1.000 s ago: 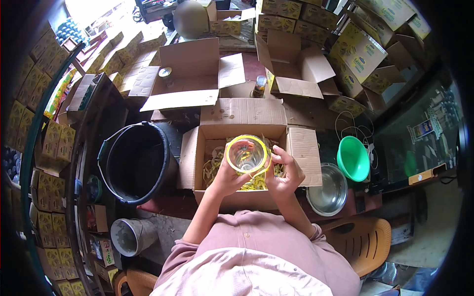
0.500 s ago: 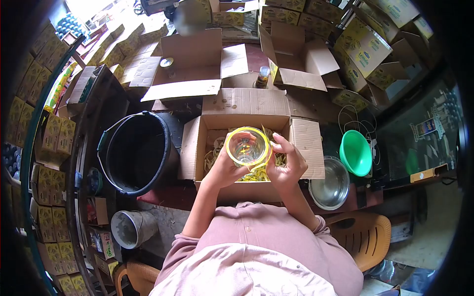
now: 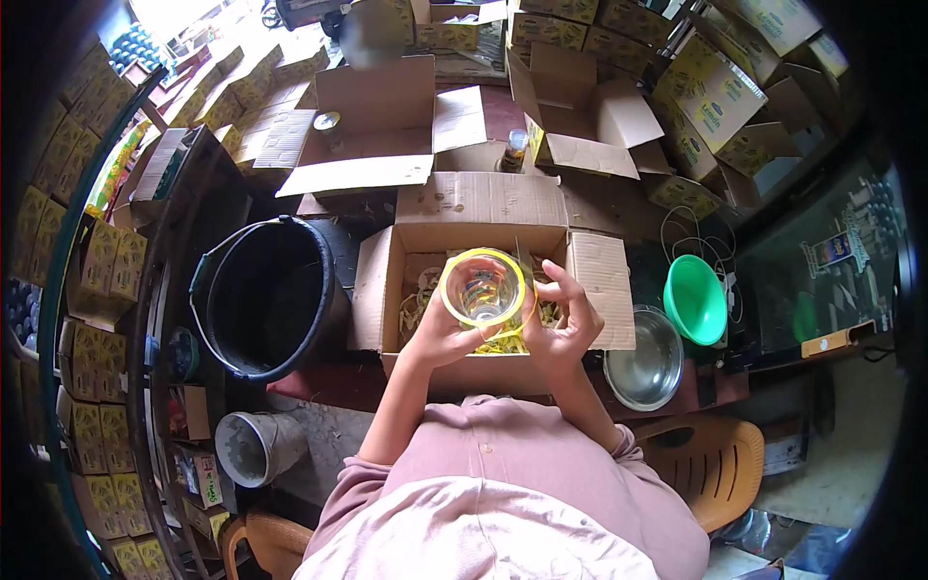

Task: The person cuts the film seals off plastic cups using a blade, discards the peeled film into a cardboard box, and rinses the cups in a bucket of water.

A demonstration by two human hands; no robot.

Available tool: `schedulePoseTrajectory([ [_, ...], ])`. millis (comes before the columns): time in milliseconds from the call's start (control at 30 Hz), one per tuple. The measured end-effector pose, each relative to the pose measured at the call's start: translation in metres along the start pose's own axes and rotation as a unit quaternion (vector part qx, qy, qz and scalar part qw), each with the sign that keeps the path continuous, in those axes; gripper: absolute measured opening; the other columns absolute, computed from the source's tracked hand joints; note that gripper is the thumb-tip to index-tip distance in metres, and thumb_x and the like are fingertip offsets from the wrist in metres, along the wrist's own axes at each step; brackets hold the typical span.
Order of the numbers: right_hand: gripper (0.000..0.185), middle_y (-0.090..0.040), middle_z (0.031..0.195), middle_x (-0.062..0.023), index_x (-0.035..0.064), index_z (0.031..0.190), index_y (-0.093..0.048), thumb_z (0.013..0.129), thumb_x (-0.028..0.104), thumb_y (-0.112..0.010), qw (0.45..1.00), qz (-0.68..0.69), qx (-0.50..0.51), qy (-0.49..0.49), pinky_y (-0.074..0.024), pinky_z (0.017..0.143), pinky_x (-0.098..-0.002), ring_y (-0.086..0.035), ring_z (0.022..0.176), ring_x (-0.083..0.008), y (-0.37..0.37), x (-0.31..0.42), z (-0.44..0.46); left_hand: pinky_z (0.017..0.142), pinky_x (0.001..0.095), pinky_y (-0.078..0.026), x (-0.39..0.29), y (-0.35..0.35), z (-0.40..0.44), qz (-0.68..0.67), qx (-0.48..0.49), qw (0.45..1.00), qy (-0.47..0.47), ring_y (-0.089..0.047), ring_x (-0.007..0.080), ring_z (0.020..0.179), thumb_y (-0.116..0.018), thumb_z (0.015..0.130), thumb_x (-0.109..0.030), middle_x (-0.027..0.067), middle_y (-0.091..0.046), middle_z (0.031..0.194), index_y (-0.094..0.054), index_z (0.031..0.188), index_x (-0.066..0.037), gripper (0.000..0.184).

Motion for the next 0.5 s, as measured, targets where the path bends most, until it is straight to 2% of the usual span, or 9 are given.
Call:
schedulePoseTrajectory([
  [200, 0.037, -0.063, 0.073, -0.0084, 0.0031, 0.100, -0.058, 0.065, -0.003, -0.068, 1.000, 0.004, 0.004, 0.003, -0.0490, 0.060, -0.0262, -0.063, 0.064, -0.0164, 0.001, 0.001, -0.006, 0.090, 0.0307, -0.039, -0.003, 0.003, 0.001, 0.013, -0.011, 1.000, -0.006, -0.047, 0.0171, 0.102, -0.072, 0.062, -0.007, 0.0085, -0.048, 0.108, -0.040, 0.115, -0.001, 0.062],
  [300, 0.038, -0.063, 0.077, -0.0095, 0.0023, 0.100, -0.057, 0.064, -0.005, -0.067, 1.000, -0.006, 0.016, 0.013, -0.0491, 0.060, -0.0265, -0.063, 0.066, -0.0170, 0.000, 0.006, -0.004, 0.089, 0.0304, -0.040, 0.000, 0.004, 0.002, 0.048, -0.028, 0.998, 0.023, -0.049, 0.0165, 0.100, -0.075, 0.059, -0.007, 0.0080, -0.049, 0.105, -0.041, 0.113, -0.002, 0.064],
  [400, 0.040, -0.063, 0.080, -0.0102, 0.0020, 0.100, -0.057, 0.062, -0.006, -0.066, 0.999, -0.009, 0.022, 0.023, -0.0492, 0.061, -0.0268, -0.064, 0.067, -0.0177, -0.001, 0.009, -0.002, 0.088, 0.0298, -0.041, 0.006, 0.005, 0.000, 0.014, -0.022, 0.998, 0.049, -0.051, 0.0161, 0.098, -0.075, 0.058, -0.005, 0.0075, -0.050, 0.103, -0.043, 0.110, -0.002, 0.062],
  [500, 0.041, -0.063, 0.081, -0.0104, 0.0024, 0.100, -0.057, 0.061, -0.007, -0.065, 0.999, -0.010, 0.031, 0.025, -0.0493, 0.061, -0.0273, -0.064, 0.068, -0.0180, -0.001, 0.009, 0.000, 0.089, 0.0297, -0.040, 0.002, 0.002, 0.000, 0.058, 0.008, 0.997, 0.043, -0.051, 0.0165, 0.099, -0.074, 0.057, -0.004, 0.0077, -0.050, 0.104, -0.045, 0.110, -0.002, 0.060],
])
Point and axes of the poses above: each hand's wrist, its own z-axis towards the middle knuckle, its own y-axis out of the back of the hand, x = y × z, the point moved 9 cm from there along z, towards the middle knuckle
